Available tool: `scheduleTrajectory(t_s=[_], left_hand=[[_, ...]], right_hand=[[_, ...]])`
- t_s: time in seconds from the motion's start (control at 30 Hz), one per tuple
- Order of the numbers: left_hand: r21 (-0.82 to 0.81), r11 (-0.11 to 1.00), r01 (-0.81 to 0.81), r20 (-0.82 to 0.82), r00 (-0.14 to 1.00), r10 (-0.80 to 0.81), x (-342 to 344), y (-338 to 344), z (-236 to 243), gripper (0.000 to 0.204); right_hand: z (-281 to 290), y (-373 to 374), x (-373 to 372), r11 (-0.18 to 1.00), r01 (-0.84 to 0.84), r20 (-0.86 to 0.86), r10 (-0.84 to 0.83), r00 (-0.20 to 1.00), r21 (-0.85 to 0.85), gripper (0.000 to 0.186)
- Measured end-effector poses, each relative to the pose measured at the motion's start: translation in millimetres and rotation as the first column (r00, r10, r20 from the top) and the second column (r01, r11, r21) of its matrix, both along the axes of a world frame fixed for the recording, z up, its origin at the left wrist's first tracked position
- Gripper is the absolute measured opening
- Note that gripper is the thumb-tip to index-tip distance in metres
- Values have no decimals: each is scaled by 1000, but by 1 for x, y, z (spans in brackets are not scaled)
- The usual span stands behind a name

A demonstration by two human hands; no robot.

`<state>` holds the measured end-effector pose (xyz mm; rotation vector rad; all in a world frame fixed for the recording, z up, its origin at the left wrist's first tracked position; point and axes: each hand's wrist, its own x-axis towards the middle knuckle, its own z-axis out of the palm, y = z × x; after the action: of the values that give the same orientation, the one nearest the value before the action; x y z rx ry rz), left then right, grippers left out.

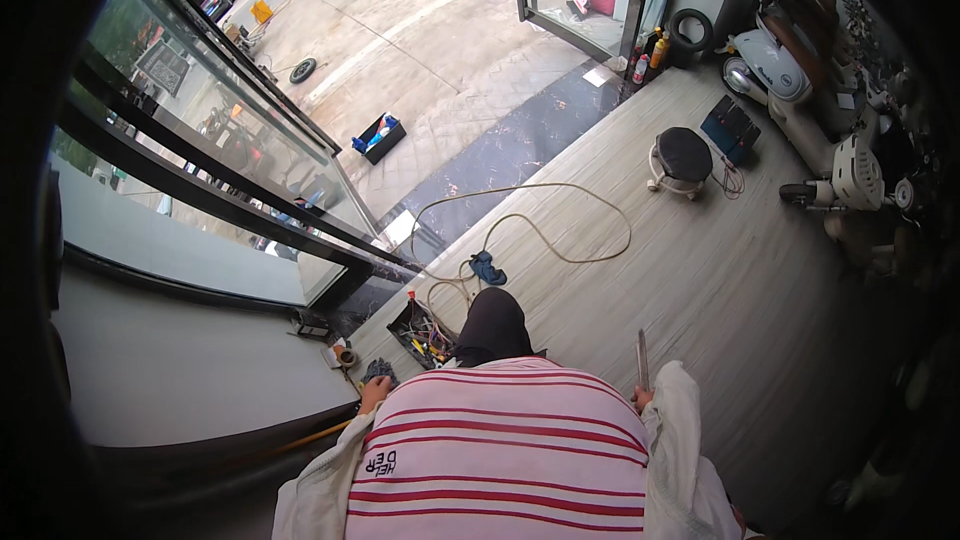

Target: The person sits on a stool outside a shop and uses two tire levers to pry a tire off a small wheel rim. They repeatedly insert the levers between the tire bead and rim, rotating the wheel and working around the circumference to detach the tire.

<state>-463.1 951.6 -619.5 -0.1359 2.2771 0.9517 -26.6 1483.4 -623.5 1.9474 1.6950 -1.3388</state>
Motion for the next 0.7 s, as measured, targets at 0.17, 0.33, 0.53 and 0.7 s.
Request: scheduleTrajectory(t_s=[0.17,0.33,0.53,0.7], left_hand=[[-39,863,504,146,857,-494,-28,20,-136,49],[-90,868,488,51,873,-485,-122,111,-141,45],[151,986,-76,68,995,66,-276,200,-74,38],[18,995,-101,-87,991,102,-368,244,-83,39]], right_hand=[[-13,21,-46,996,37,38,-34,999,-77,48],[-35,72,-153,994,-16,100,26,995,-104,48],[-19,168,-331,989,-123,65,129,990,-87,48],[13,251,-449,995,-99,-44,98,994,-22,48]])
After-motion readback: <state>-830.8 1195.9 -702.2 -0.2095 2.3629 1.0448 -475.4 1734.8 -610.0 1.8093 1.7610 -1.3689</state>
